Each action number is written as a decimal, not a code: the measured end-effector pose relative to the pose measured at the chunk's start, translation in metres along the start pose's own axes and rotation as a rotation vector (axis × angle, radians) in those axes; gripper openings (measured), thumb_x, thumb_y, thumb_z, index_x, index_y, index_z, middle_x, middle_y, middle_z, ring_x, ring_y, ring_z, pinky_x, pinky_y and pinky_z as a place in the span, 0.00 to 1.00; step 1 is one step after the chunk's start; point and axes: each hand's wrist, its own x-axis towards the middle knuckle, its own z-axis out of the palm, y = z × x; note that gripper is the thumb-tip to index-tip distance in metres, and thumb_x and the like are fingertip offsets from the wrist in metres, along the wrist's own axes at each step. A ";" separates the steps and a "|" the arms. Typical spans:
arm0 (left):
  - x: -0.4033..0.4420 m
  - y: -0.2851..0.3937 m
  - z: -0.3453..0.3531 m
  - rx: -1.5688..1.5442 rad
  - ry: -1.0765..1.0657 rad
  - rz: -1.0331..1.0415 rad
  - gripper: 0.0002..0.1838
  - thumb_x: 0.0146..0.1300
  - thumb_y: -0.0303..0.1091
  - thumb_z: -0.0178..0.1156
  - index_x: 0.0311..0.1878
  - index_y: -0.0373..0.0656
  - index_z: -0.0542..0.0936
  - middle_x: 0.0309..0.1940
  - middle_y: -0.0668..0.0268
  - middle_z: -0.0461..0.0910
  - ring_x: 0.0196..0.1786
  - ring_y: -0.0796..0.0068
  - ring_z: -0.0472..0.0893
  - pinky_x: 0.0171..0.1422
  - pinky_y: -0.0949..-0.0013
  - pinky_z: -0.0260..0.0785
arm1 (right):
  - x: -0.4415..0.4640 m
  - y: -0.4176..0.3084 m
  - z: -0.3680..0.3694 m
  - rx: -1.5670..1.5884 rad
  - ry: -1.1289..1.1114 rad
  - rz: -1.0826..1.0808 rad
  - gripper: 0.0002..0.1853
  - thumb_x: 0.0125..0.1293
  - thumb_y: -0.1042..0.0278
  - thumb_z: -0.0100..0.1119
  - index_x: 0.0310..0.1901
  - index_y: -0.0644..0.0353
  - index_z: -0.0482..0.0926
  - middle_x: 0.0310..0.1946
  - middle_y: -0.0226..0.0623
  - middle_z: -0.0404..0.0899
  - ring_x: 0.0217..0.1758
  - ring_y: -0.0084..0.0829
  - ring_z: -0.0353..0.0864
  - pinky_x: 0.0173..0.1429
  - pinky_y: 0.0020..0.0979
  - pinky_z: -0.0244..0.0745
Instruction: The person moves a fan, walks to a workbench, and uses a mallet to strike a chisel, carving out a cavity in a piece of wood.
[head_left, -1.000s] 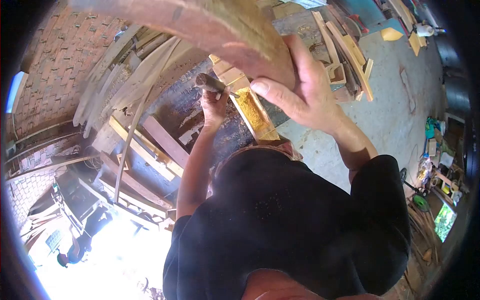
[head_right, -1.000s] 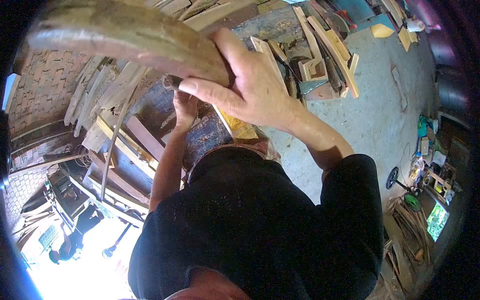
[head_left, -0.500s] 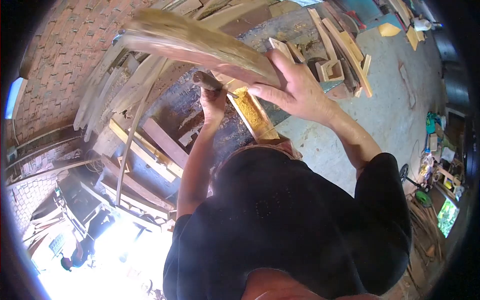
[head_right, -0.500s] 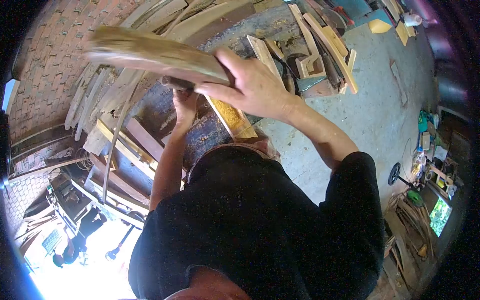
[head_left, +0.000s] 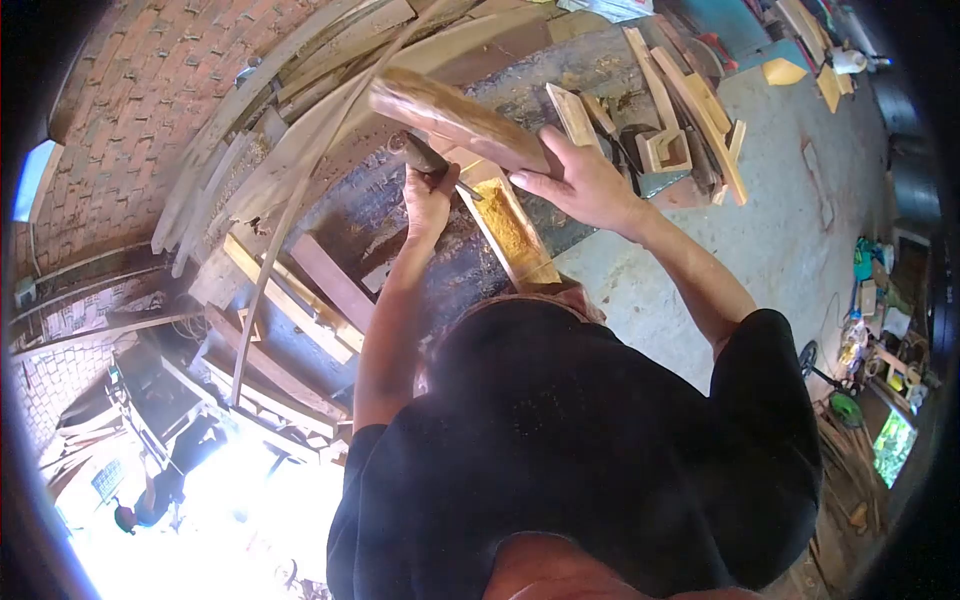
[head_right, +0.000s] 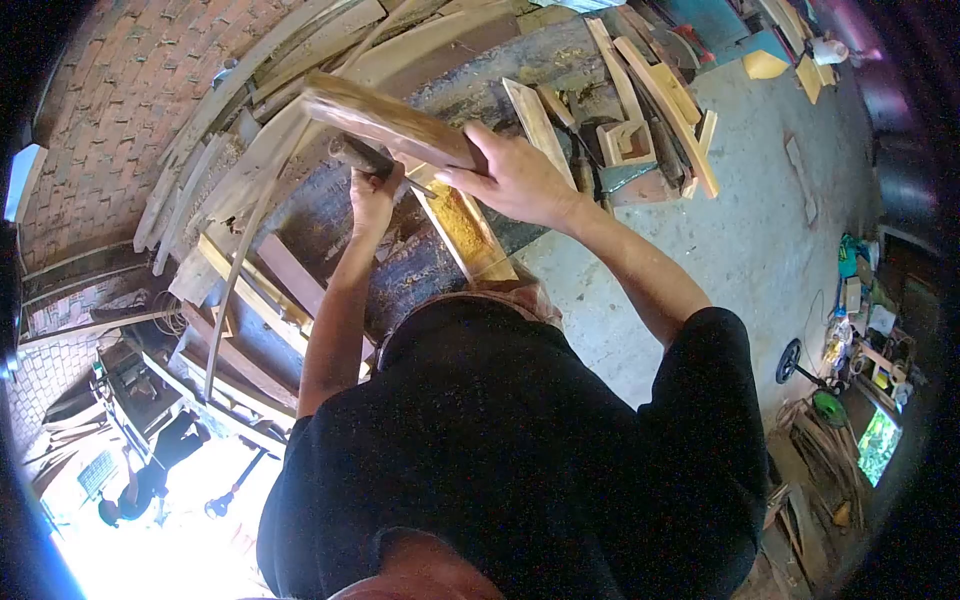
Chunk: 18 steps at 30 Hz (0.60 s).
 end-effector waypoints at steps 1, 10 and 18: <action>-0.004 0.010 0.006 -0.151 0.016 0.003 0.22 0.61 0.15 0.59 0.57 0.40 0.68 0.49 0.66 0.77 0.50 0.75 0.78 0.56 0.73 0.72 | 0.002 -0.011 -0.007 0.063 0.031 -0.027 0.27 0.66 0.44 0.58 0.47 0.64 0.66 0.22 0.48 0.79 0.22 0.44 0.82 0.28 0.39 0.77; -0.001 0.013 0.017 -0.472 -0.032 -0.106 0.25 0.60 0.23 0.65 0.59 0.43 0.68 0.39 0.72 0.78 0.38 0.86 0.74 0.43 0.80 0.67 | 0.001 -0.087 -0.055 0.213 0.300 -0.278 0.26 0.62 0.50 0.65 0.50 0.64 0.69 0.31 0.47 0.79 0.34 0.42 0.82 0.39 0.36 0.75; 0.007 0.023 0.002 -0.246 0.110 0.111 0.18 0.60 0.18 0.62 0.52 0.41 0.70 0.38 0.69 0.78 0.39 0.81 0.77 0.48 0.75 0.70 | 0.006 0.015 -0.001 -0.208 0.068 -0.155 0.30 0.62 0.43 0.62 0.46 0.65 0.67 0.22 0.48 0.78 0.22 0.42 0.82 0.27 0.37 0.77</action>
